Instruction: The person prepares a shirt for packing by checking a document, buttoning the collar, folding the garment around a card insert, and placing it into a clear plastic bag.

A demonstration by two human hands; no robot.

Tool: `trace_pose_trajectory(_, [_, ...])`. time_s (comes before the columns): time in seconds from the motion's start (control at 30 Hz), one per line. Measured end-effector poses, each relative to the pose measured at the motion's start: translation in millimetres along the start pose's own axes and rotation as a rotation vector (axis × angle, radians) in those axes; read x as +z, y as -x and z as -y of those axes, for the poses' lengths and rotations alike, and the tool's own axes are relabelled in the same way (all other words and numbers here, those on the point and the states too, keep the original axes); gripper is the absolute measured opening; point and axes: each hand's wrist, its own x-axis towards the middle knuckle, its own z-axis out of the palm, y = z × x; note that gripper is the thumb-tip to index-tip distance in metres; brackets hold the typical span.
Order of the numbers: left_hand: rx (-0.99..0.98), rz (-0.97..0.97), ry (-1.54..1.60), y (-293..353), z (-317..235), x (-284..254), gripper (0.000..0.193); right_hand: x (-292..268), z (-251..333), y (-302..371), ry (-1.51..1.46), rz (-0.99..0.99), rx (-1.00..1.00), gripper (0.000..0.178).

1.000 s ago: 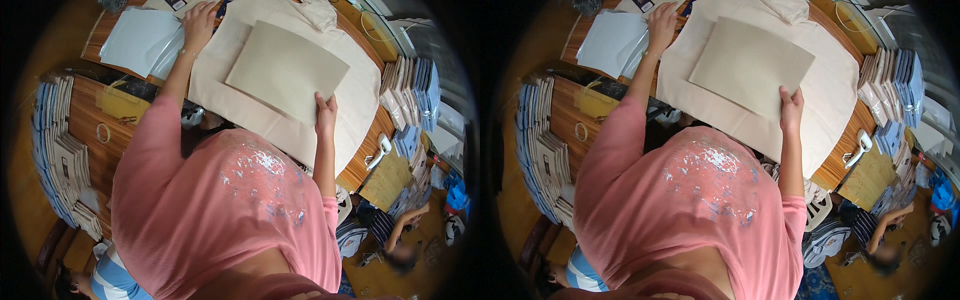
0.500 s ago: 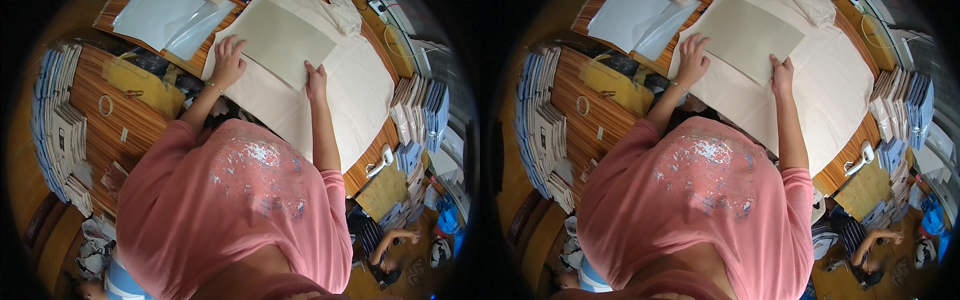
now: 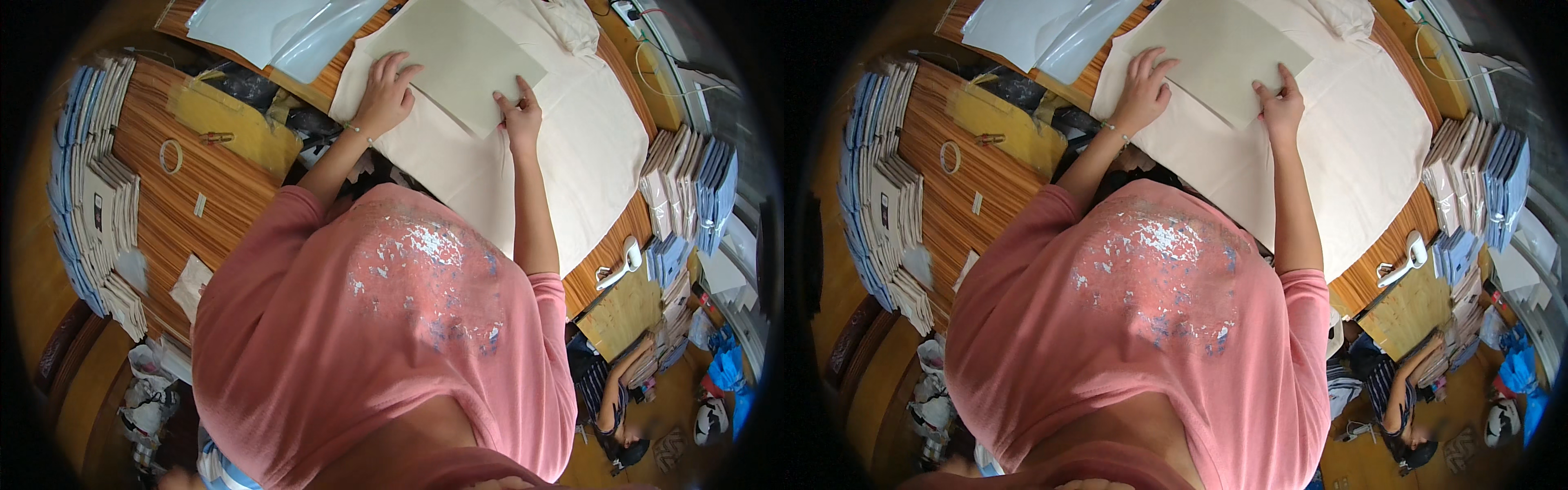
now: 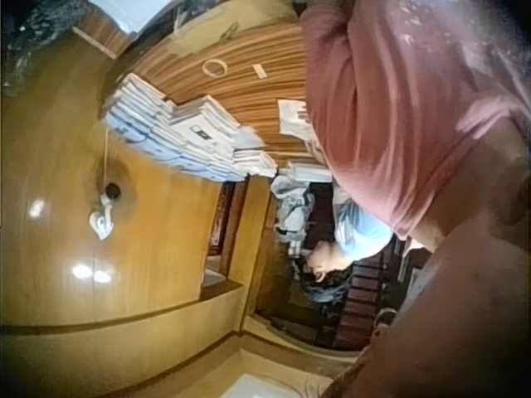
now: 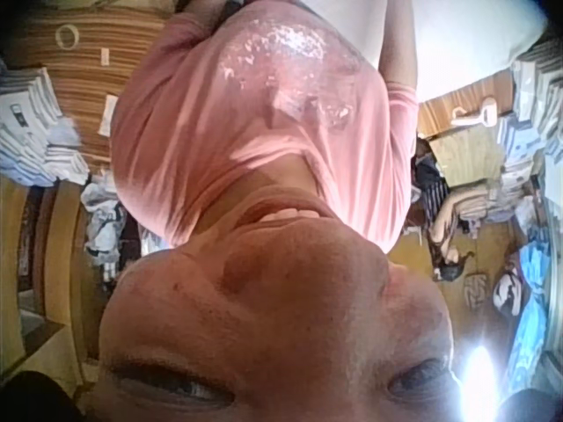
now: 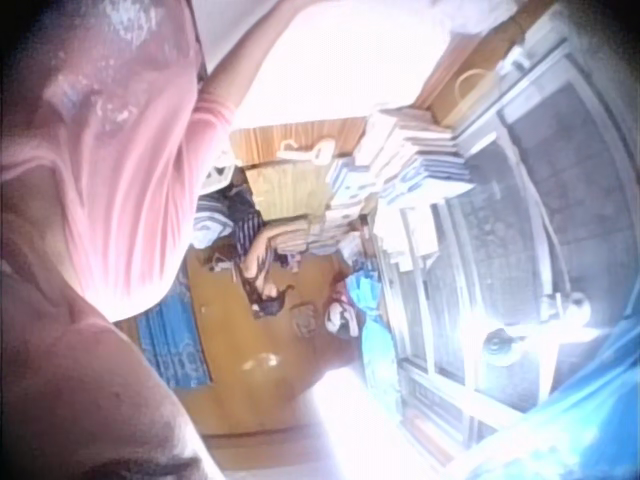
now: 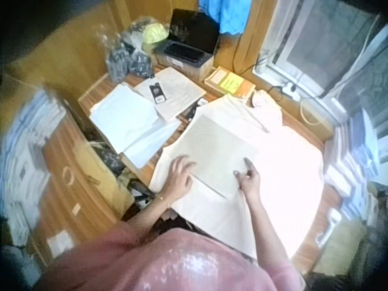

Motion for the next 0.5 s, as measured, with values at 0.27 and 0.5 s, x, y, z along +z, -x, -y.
trace_pose_trajectory(0.27, [-0.011,-0.015,0.020,4.1,-1.7,3.9,0.035,-5.9,-16.1,-13.1,0.156,0.048,-0.098,0.059])
trace_pose_trajectory(0.5, [-0.004,-0.022,-0.029,6.1,0.5,8.7,0.033,-4.0,-19.3,-10.8,0.228,0.034,-0.095,0.058])
